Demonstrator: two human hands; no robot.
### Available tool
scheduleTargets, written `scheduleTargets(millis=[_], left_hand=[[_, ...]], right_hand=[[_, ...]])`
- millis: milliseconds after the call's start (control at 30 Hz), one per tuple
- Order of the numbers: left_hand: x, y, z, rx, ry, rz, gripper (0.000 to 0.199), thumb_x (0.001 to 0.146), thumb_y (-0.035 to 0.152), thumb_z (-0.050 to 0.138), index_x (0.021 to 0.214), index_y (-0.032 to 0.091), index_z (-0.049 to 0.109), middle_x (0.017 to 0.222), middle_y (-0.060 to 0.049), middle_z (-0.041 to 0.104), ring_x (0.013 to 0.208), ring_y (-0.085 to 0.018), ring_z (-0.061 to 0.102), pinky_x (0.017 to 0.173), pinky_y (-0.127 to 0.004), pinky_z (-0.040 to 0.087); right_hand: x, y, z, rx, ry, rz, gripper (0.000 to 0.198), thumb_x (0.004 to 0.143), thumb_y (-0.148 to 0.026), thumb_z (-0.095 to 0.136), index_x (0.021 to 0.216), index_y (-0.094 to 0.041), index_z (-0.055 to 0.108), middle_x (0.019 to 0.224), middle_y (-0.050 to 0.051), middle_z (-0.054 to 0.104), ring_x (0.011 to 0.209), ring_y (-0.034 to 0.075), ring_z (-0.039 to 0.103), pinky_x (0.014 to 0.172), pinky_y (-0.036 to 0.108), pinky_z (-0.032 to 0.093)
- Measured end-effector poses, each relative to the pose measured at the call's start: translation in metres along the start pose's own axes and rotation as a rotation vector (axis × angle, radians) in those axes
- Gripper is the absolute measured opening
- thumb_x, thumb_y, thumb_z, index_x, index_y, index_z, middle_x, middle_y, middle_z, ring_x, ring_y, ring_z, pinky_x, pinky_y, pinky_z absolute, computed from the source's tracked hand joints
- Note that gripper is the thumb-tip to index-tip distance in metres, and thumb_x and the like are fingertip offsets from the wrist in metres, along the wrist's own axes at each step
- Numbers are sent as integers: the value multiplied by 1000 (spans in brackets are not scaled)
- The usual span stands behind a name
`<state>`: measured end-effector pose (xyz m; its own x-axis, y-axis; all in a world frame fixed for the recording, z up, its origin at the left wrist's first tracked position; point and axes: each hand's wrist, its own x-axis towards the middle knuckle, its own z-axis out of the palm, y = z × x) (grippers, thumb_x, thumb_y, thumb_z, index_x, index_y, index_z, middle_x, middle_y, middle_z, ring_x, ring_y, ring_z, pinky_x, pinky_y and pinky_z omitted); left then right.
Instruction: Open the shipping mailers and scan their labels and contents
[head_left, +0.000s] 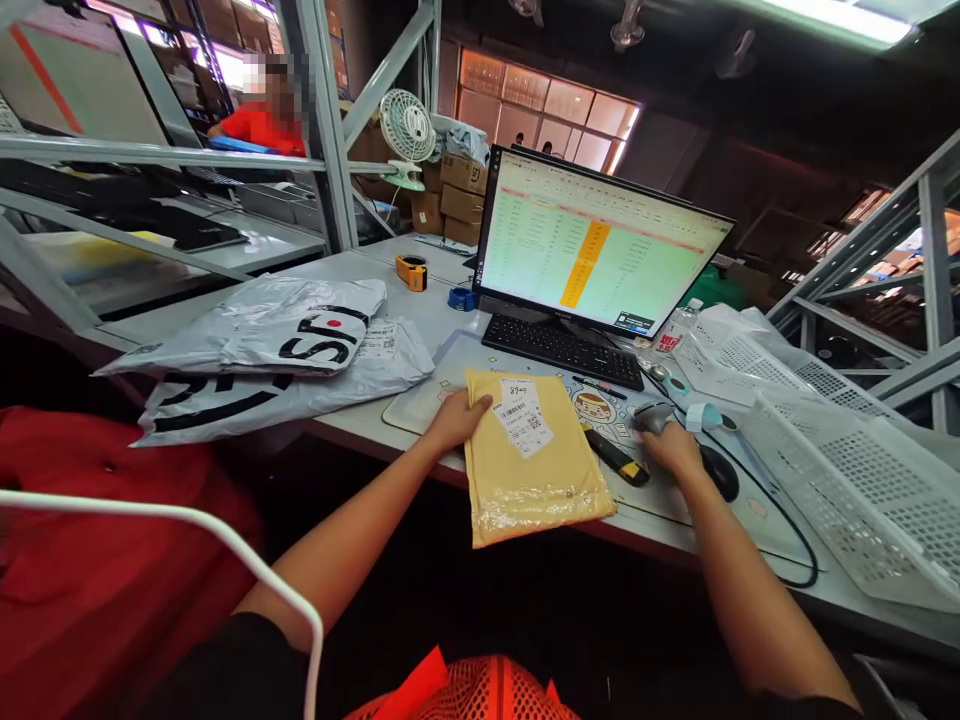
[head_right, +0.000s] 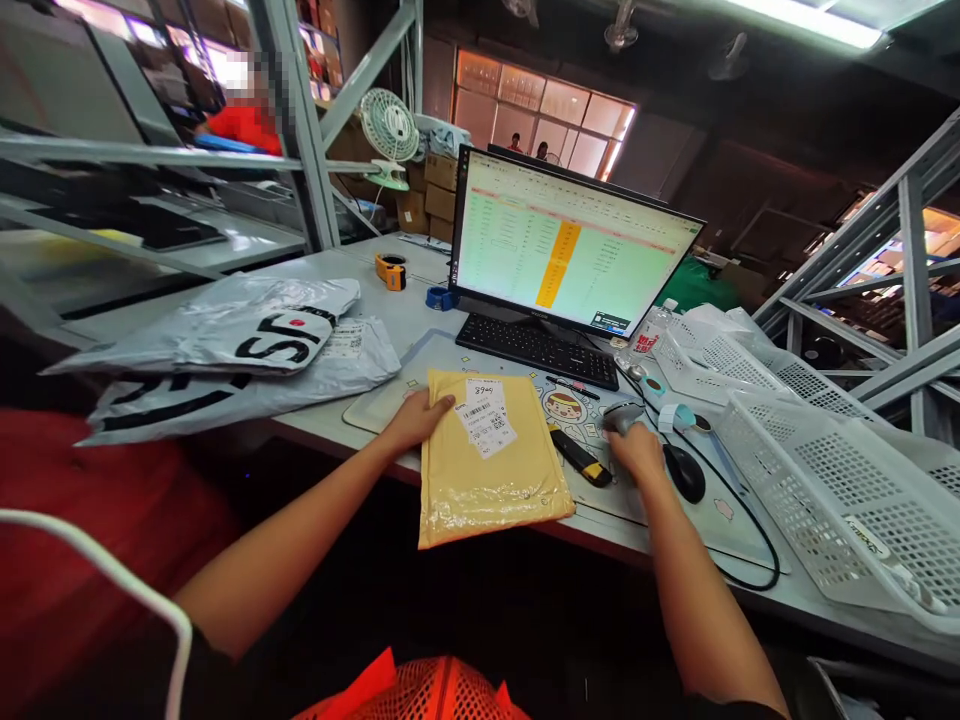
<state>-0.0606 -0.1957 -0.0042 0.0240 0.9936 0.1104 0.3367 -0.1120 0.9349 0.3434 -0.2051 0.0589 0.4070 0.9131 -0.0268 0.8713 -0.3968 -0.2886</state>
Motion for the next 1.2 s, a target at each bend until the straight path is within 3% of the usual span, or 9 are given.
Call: scheduleTargets(millis=[100,267,400,567,700,800,967,1067,1200], left_hand=[[0,-2,0,-8,-7,13,46,94,45,56,113,9,76,110,-16,80,101,-33,76,87,-37,59],[0,0,-2,30,-5,28,45,94,42,54,110,8,78,109,-17,80,103,-35,75,91,-40,58],[0,1,-2,54,-2,40,44,94,40,54,111,8,78,114,-17,79,109,-34,74,98,-40,56],[1,0,-2,57,1,46,44,94,39,52,114,9,77,116,-16,79,108,-33,74,98,-40,56],[-1,2,-3,64,7,49,41,93,40,53,104,10,79,103,-16,81,103,-35,75,95,-42,57],[-3,4,-4,63,19,47,40,93,40,52,102,10,78,102,-16,81,103,-35,75,92,-40,58],[-4,5,-6,63,3,45,43,93,43,52,106,11,77,109,-17,80,105,-36,75,92,-43,57],[-3,4,-7,69,-10,30,45,92,44,52,108,10,77,110,-18,80,105,-38,75,91,-44,57],[-1,3,-8,73,-22,12,50,92,47,53,116,9,76,115,-20,78,109,-38,74,91,-44,57]], right_hand=[[-8,-13,-38,165,-152,-71,32,97,-45,60,99,-13,67,86,13,71,79,26,71,69,35,56],[-56,-44,-91,554,-569,-410,51,88,-69,71,93,-20,58,72,1,61,58,15,58,48,24,44],[-80,-81,-97,417,-672,-545,52,89,-70,71,88,-21,55,67,0,60,55,14,56,46,22,43],[-82,-107,-79,245,-649,-610,43,96,-63,64,97,-21,61,66,0,62,53,15,58,46,23,44],[-74,-104,-66,196,-578,-593,36,100,-56,58,103,-20,63,65,0,62,53,17,59,47,25,44],[-53,-86,-50,165,-389,-542,36,101,-50,58,119,-19,62,80,3,69,61,19,66,53,27,48],[-1,-37,-6,-147,80,-268,39,103,-43,56,125,-11,62,117,20,73,110,33,72,84,35,53],[16,-14,21,-223,150,-117,46,104,-40,49,136,-7,54,121,23,71,115,37,70,90,41,53],[23,-5,37,-249,160,-73,52,104,-39,48,143,-4,49,126,27,68,121,39,67,97,46,52]])
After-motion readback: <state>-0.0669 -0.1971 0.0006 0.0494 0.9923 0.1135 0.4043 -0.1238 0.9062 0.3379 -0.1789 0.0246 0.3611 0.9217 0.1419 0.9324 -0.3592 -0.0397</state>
